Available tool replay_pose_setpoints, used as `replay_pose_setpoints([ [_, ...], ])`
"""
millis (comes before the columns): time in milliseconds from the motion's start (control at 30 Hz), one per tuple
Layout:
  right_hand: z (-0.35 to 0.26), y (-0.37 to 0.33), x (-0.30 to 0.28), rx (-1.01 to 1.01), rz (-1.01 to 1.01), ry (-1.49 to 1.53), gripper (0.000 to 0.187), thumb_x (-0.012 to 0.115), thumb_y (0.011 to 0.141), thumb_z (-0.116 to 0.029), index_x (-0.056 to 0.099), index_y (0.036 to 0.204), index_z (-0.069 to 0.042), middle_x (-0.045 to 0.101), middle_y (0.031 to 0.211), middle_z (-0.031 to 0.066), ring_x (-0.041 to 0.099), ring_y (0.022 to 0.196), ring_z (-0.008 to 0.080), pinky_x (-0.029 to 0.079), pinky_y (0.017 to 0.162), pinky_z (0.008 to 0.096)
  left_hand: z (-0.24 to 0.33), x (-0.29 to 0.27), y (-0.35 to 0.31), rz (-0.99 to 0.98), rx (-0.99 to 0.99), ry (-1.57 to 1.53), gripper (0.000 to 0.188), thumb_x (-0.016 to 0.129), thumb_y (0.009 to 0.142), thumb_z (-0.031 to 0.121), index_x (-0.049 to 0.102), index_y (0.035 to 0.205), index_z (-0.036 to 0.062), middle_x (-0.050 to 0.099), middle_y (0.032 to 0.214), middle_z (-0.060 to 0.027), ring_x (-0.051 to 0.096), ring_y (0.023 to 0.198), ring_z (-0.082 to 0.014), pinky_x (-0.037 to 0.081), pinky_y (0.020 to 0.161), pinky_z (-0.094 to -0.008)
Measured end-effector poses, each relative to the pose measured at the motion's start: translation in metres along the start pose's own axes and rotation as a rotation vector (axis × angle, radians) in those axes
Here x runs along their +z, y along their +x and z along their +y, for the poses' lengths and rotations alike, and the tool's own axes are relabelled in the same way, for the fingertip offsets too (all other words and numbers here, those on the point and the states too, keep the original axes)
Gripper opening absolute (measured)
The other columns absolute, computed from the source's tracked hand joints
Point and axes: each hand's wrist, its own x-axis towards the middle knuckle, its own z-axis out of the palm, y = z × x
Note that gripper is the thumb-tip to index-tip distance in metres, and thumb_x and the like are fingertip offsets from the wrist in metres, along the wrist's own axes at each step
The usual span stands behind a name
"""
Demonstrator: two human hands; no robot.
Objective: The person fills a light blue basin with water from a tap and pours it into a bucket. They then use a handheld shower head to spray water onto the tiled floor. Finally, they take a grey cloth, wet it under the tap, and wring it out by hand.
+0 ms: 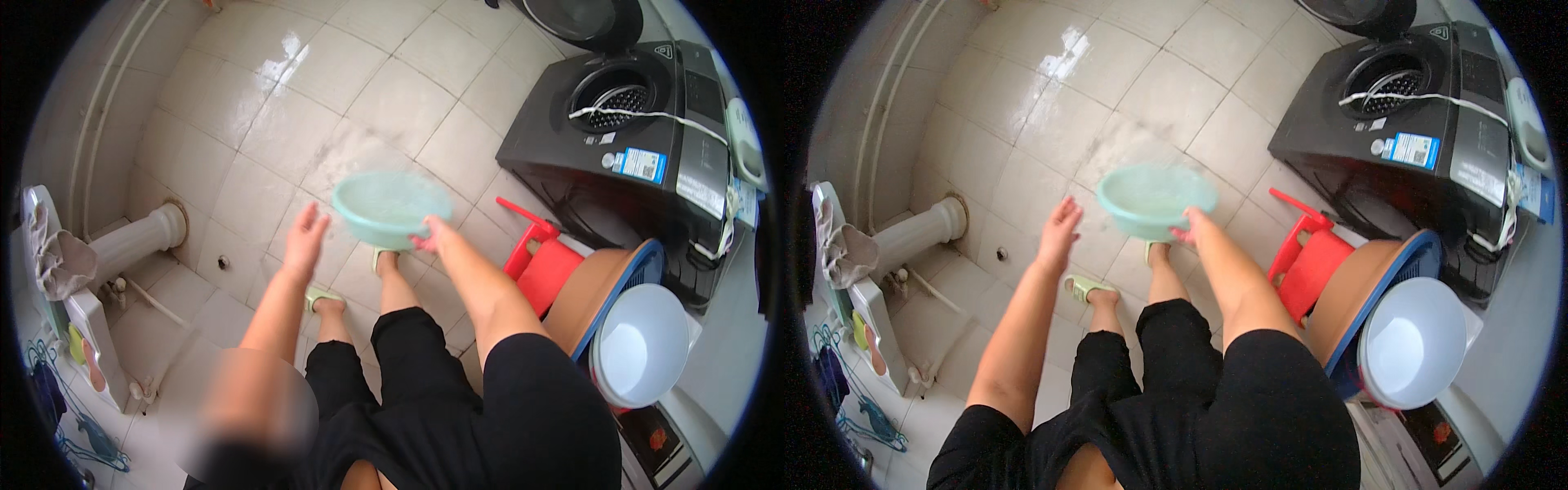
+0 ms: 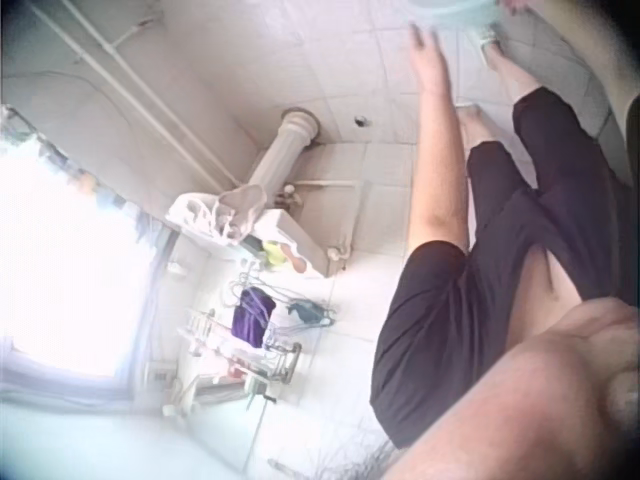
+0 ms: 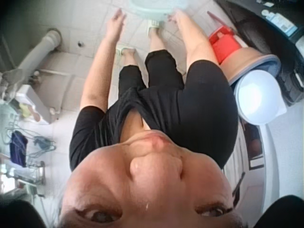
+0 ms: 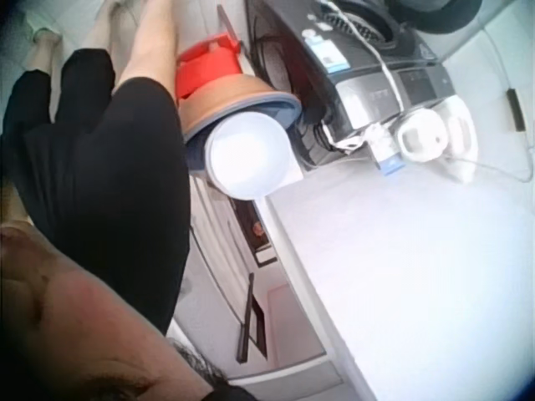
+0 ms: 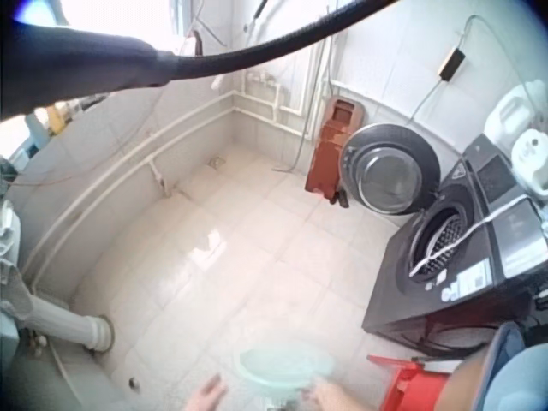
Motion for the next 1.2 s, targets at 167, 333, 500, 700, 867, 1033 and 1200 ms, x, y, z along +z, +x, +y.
replay_pose_setpoints([
  [167, -0.15, -0.058, -0.002, -0.198, 0.17, 0.043, 0.041, 0.041, 0.073, -0.016, 0.035, 0.113, -0.006, 0.049, 0.1, 0.0198, 0.058, 0.069, 0.0311, 0.049, 0.046, 0.0325, -0.03, 0.045, -0.04, -0.139, -0.081, 0.053, 0.039, 0.052, 0.081, 0.024, 0.046, 0.116, 0.0074, 0.053, 0.108, -0.0024, 0.048, 0.088, -0.0093, 0.039, 0.067, -0.0233],
  [333, -0.188, -0.084, -0.03, -0.418, 0.197, 0.209, 0.04, 0.043, 0.073, -0.014, 0.036, 0.112, -0.006, 0.049, 0.1, 0.0166, 0.055, 0.071, 0.0298, 0.049, 0.049, 0.033, -0.096, 0.006, -0.071, -0.041, -0.29, 0.088, 0.037, 0.052, 0.08, 0.025, 0.048, 0.112, 0.0067, 0.055, 0.089, 0.0006, 0.048, 0.078, -0.0082, 0.038, 0.063, -0.0236],
  [500, -0.153, -0.077, -0.068, -0.435, -0.086, 0.283, 0.043, 0.046, 0.068, -0.013, 0.037, 0.11, -0.005, 0.049, 0.098, 0.0144, 0.052, 0.079, 0.0285, 0.049, 0.054, 0.0375, -0.098, -0.018, -0.103, 0.012, -0.442, 0.029, 0.033, 0.052, 0.079, 0.023, 0.05, 0.108, 0.0069, 0.055, 0.084, 0.0009, 0.049, 0.073, -0.0086, 0.038, 0.062, -0.0247],
  [700, -0.037, -0.1, -0.064, -0.356, -0.163, 0.168, 0.048, 0.048, 0.066, -0.014, 0.036, 0.112, -0.007, 0.049, 0.102, 0.0116, 0.052, 0.083, 0.0262, 0.047, 0.067, 0.0388, -0.107, -0.027, -0.132, 0.037, -0.485, -0.139, 0.035, 0.051, 0.08, 0.024, 0.047, 0.111, 0.0072, 0.057, 0.096, -0.0015, 0.051, 0.08, -0.0108, 0.04, 0.067, -0.0249],
  [867, 0.032, -0.124, -0.032, -0.228, -0.198, -0.109, 0.045, 0.049, 0.071, -0.018, 0.037, 0.112, -0.005, 0.05, 0.101, 0.014, 0.054, 0.082, 0.0277, 0.048, 0.065, 0.0393, -0.129, -0.05, -0.153, 0.035, -0.478, -0.235, 0.035, 0.05, 0.081, 0.025, 0.046, 0.112, 0.0084, 0.056, 0.098, -0.002, 0.051, 0.084, -0.0119, 0.041, 0.067, -0.0249],
  [1033, 0.092, -0.145, 0.054, -0.18, -0.182, -0.635, 0.043, 0.048, 0.074, -0.019, 0.039, 0.112, -0.002, 0.053, 0.098, 0.0158, 0.057, 0.077, 0.0255, 0.05, 0.06, 0.0348, -0.165, -0.099, -0.168, 0.126, -0.494, -0.4, 0.039, 0.05, 0.082, 0.03, 0.043, 0.114, 0.0085, 0.053, 0.103, -0.0032, 0.052, 0.087, -0.016, 0.042, 0.068, -0.0274],
  [1200, 0.183, -0.151, 0.181, -0.341, -0.298, -1.05, 0.043, 0.048, 0.073, -0.017, 0.041, 0.112, -0.001, 0.054, 0.095, 0.0147, 0.058, 0.07, 0.0228, 0.05, 0.049, 0.0298, -0.204, -0.166, -0.19, 0.324, -0.511, -0.768, 0.059, 0.047, 0.081, 0.043, 0.028, 0.125, 0.0077, 0.037, 0.123, -0.0091, 0.046, 0.099, -0.0236, 0.042, 0.076, -0.0353],
])
